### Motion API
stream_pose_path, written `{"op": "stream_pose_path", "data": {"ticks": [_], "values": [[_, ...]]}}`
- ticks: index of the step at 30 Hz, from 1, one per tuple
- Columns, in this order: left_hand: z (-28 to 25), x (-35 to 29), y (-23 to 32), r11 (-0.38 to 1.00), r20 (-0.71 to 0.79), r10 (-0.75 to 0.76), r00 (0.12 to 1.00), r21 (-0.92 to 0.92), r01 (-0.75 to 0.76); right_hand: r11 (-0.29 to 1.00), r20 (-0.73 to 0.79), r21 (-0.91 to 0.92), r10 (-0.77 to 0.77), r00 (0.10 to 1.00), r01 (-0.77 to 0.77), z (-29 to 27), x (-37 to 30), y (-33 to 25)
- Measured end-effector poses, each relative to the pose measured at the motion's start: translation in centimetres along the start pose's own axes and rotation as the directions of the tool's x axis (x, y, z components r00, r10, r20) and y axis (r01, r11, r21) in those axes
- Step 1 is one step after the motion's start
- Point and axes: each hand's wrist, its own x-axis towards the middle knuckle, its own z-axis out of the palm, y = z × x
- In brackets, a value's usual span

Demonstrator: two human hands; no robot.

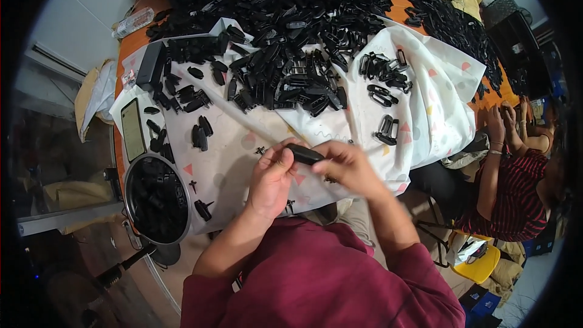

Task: Manually assembling small black plastic components at a workbench.

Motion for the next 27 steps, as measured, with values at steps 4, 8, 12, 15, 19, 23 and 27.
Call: {"op": "stream_pose_path", "data": {"ticks": [4,8,12,15,19,23,27], "values": [[-0.1,-0.2,2.2,0.999,-0.200,0.016,0.980,-0.027,-0.022,0.450,-0.369,-0.883,-0.496,0.786,-0.130,-9.2,5.4,1.5],[-5.5,1.3,4.8,0.643,-0.219,0.466,0.857,0.749,-0.158,0.174,-0.419,-0.908,-0.406,0.813,-0.381,-14.5,6.0,3.3],[-5.9,2.3,9.2,-0.392,-0.113,0.661,0.742,0.791,0.469,0.291,-0.443,-0.894,-0.450,0.775,-0.341,-12.4,5.7,3.0],[-6.6,2.1,10.8,-0.466,-0.168,0.584,0.794,0.731,0.498,0.703,-0.562,-0.704,-0.460,0.688,-0.105,-7.8,5.6,0.6],[-6.1,1.1,9.8,-0.491,-0.104,0.589,0.802,0.742,0.457,0.993,-0.508,-0.064,-0.117,0.853,0.098,-3.6,4.2,-0.4],[-6.0,0.0,8.2,-0.480,-0.093,0.610,0.787,0.747,0.461,0.943,-0.336,0.321,0.032,0.941,0.082,-0.9,2.3,0.4],[-7.0,-0.5,7.8,-0.586,-0.009,0.573,0.819,0.694,0.417,0.845,-0.188,0.534,0.139,0.972,-0.017,1.6,1.4,-0.1]]}}
